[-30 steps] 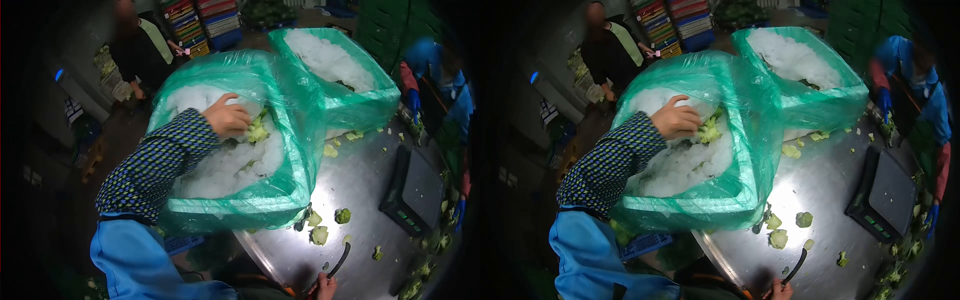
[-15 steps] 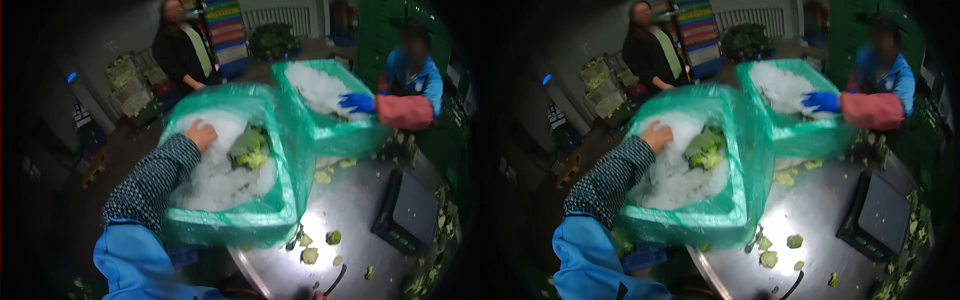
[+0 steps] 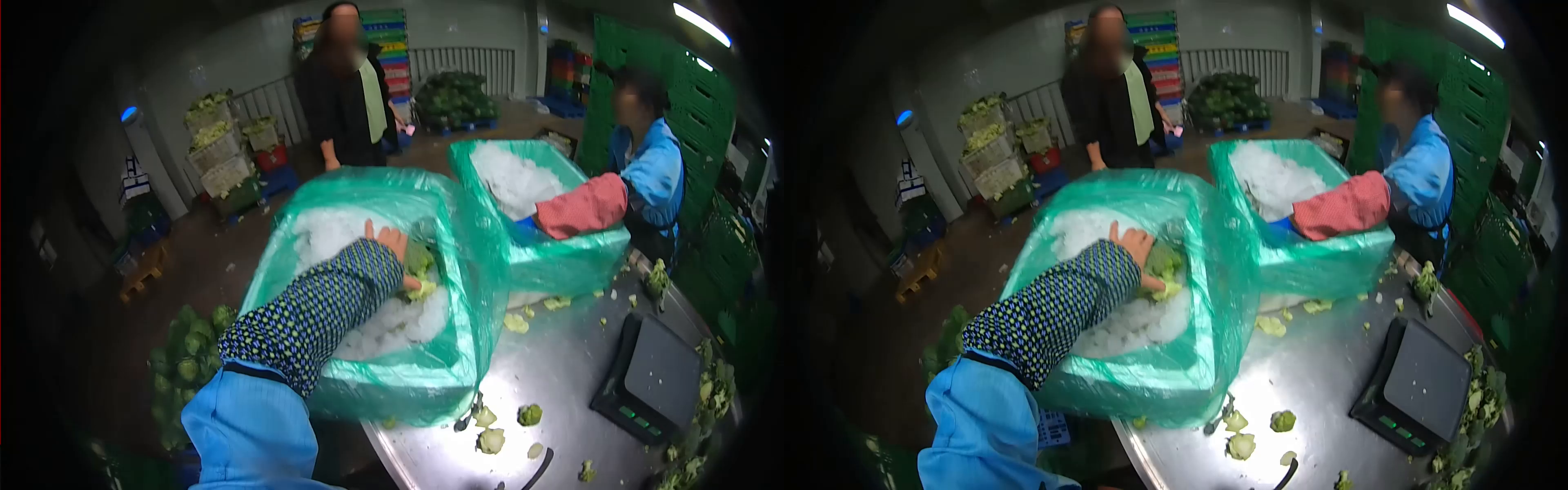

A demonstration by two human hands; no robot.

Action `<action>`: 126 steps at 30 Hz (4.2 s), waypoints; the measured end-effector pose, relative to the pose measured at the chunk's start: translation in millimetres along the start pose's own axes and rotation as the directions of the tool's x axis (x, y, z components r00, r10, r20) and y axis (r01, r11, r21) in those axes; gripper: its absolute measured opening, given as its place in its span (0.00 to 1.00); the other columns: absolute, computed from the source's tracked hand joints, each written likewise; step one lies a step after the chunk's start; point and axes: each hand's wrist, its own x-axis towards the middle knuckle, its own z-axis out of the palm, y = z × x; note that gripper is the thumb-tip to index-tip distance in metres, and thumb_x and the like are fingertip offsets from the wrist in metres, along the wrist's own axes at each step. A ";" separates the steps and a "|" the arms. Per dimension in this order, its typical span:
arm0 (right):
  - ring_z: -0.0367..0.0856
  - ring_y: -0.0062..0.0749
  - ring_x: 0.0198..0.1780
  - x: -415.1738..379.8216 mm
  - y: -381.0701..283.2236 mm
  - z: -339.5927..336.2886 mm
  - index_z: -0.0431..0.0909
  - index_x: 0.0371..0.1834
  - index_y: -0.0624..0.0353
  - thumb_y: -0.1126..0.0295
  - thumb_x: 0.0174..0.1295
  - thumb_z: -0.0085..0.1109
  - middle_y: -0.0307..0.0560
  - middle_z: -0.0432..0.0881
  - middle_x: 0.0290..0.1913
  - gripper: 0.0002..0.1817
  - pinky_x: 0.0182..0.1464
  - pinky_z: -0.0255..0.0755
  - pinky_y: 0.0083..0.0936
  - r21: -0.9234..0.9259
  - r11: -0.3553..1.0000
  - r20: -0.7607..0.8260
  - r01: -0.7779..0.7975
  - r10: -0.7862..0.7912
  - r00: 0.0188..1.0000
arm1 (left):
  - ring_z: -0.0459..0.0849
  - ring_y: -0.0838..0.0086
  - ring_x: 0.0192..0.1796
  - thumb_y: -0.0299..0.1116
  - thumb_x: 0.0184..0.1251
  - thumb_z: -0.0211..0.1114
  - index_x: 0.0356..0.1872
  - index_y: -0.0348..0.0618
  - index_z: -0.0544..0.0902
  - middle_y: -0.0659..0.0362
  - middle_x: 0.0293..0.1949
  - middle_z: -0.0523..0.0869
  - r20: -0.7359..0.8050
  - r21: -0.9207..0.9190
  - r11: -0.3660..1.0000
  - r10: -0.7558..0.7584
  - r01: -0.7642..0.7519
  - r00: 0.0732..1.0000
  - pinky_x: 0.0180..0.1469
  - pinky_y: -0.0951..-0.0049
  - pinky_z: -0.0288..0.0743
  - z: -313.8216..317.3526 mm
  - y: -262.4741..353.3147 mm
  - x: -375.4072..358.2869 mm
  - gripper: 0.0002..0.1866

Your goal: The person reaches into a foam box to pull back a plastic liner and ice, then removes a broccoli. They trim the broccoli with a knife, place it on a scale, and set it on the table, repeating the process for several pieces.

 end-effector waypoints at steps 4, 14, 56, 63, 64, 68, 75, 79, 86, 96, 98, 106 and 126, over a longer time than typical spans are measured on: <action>0.67 0.20 0.12 6.9 24.2 -14.9 0.70 0.22 0.56 0.61 0.66 0.51 0.38 0.71 0.13 0.16 0.14 0.58 0.17 0.006 1.000 -0.022 0.021 -0.021 1.000 | 0.57 0.60 0.68 0.68 0.35 0.67 0.61 0.40 0.67 0.51 0.61 0.66 -0.019 -0.124 0.992 0.001 -0.003 1.000 0.69 0.42 0.34 7.7 -1.3 -15.3 0.53; 0.66 0.21 0.12 1.8 4.2 4.8 0.70 0.23 0.57 0.62 0.66 0.51 0.39 0.71 0.13 0.15 0.14 0.59 0.19 -0.019 0.999 0.003 -0.034 0.034 0.999 | 0.64 0.61 0.59 0.51 0.35 0.72 0.56 0.36 0.67 0.50 0.54 0.69 -0.243 -0.400 0.911 0.004 -0.104 0.970 0.62 0.56 0.49 28.2 -4.1 -36.1 0.45; 0.75 0.32 0.53 -38.4 -52.0 17.7 0.44 0.71 0.61 0.85 0.49 0.57 0.55 0.65 0.64 0.45 0.24 0.72 0.12 0.439 0.852 0.230 0.287 -0.415 0.880 | 0.65 0.63 0.59 0.35 0.36 0.80 0.60 0.37 0.55 0.47 0.56 0.61 -0.241 -0.940 -0.264 0.069 -0.215 0.968 0.58 0.64 0.66 -15.3 190.2 -272.0 0.50; 0.78 0.17 0.38 -57.0 -47.4 -14.7 0.64 0.62 0.65 0.81 0.54 0.61 0.49 0.79 0.50 0.30 0.23 0.68 0.09 0.348 0.885 0.110 0.310 -0.367 0.924 | 0.68 0.63 0.59 0.34 0.45 0.76 0.64 0.37 0.49 0.48 0.57 0.64 -0.096 -0.954 -0.298 0.345 0.012 0.934 0.60 0.64 0.67 5.3 209.0 -301.0 0.50; 0.78 0.16 0.38 -58.6 -47.4 -20.3 0.66 0.61 0.64 0.80 0.55 0.60 0.49 0.79 0.49 0.28 0.23 0.67 0.08 0.281 0.916 0.189 0.287 -0.346 0.919 | 0.69 0.63 0.60 0.31 0.53 0.70 0.65 0.41 0.50 0.49 0.57 0.67 0.001 -0.915 -0.379 0.347 0.141 0.938 0.61 0.62 0.67 9.3 213.6 -305.0 0.43; 0.78 0.18 0.39 -63.1 -49.8 -37.9 0.69 0.59 0.65 0.77 0.60 0.56 0.48 0.81 0.45 0.22 0.26 0.70 0.13 0.231 0.910 0.280 0.345 -0.401 0.872 | 0.70 0.64 0.60 0.24 0.62 0.58 0.65 0.51 0.52 0.53 0.59 0.67 0.327 -0.382 -0.681 0.532 0.624 0.781 0.60 0.59 0.69 3.5 217.1 -318.1 0.33; 0.75 0.34 0.25 -52.7 -50.1 -50.5 0.75 0.54 0.55 0.76 0.34 0.65 0.39 0.77 0.26 0.34 0.27 0.70 0.26 -0.513 0.219 0.442 0.830 -0.761 0.474 | 0.72 0.64 0.59 0.24 0.61 0.61 0.65 0.49 0.55 0.53 0.58 0.69 0.457 -0.485 -0.662 0.367 0.572 0.810 0.59 0.61 0.70 -19.5 212.7 -328.4 0.33; 0.75 0.33 0.25 -50.6 -57.6 -39.7 0.74 0.52 0.56 0.74 0.33 0.68 0.40 0.75 0.23 0.34 0.27 0.69 0.27 -0.574 0.150 0.477 0.805 -0.738 0.478 | 0.71 0.65 0.59 0.22 0.58 0.63 0.64 0.47 0.54 0.54 0.58 0.68 0.356 -0.623 -0.661 0.237 0.419 0.904 0.59 0.63 0.69 -20.1 219.6 -332.0 0.35; 0.76 0.33 0.26 -45.3 -63.9 -34.5 0.75 0.49 0.56 0.73 0.34 0.69 0.39 0.76 0.25 0.31 0.28 0.70 0.29 -0.621 0.127 0.446 0.773 -0.754 0.482 | 0.69 0.67 0.60 0.18 0.53 0.65 0.65 0.44 0.52 0.55 0.58 0.67 0.254 -0.748 -0.595 0.153 0.294 0.955 0.61 0.65 0.67 -24.0 218.9 -334.0 0.40; 0.72 0.13 0.22 -19.1 -52.5 -45.6 0.79 0.36 0.63 0.72 0.56 0.60 0.39 0.78 0.21 0.07 0.22 0.65 0.17 -0.336 0.812 0.186 0.477 -0.439 0.879 | 0.69 0.65 0.62 0.22 0.58 0.63 0.66 0.44 0.54 0.53 0.60 0.67 0.465 -0.431 -0.618 0.472 0.657 0.749 0.60 0.63 0.69 -18.6 186.0 -320.1 0.36; 0.69 0.11 0.23 -28.7 -58.1 -24.6 0.74 0.35 0.62 0.71 0.53 0.65 0.36 0.75 0.21 0.11 0.23 0.64 0.14 -0.058 0.895 0.195 0.443 -0.425 0.884 | 0.70 0.65 0.61 0.22 0.59 0.63 0.65 0.43 0.54 0.53 0.60 0.68 0.445 -0.406 -0.652 0.472 0.641 0.762 0.59 0.63 0.70 -12.7 196.4 -309.5 0.36; 0.66 0.11 0.21 -36.5 -49.7 15.4 0.71 0.28 0.63 0.67 0.50 0.70 0.33 0.70 0.18 0.16 0.22 0.61 0.13 -0.078 0.926 0.178 0.371 -0.353 0.919 | 0.68 0.66 0.59 0.22 0.50 0.70 0.65 0.42 0.49 0.50 0.58 0.64 0.133 -0.894 -0.439 -0.064 0.092 0.989 0.60 0.66 0.67 -4.2 227.1 -322.8 0.45; 0.73 0.21 0.31 -24.5 -59.0 -14.1 0.74 0.57 0.54 0.69 0.59 0.60 0.44 0.75 0.38 0.21 0.31 0.68 0.16 -0.117 0.621 -0.014 0.775 -0.782 0.624 | 0.60 0.52 0.65 0.30 0.37 0.72 0.62 0.43 0.59 0.43 0.63 0.58 -0.642 -0.704 0.456 -0.082 -0.544 0.762 0.66 0.57 0.55 -20.4 217.9 -296.0 0.45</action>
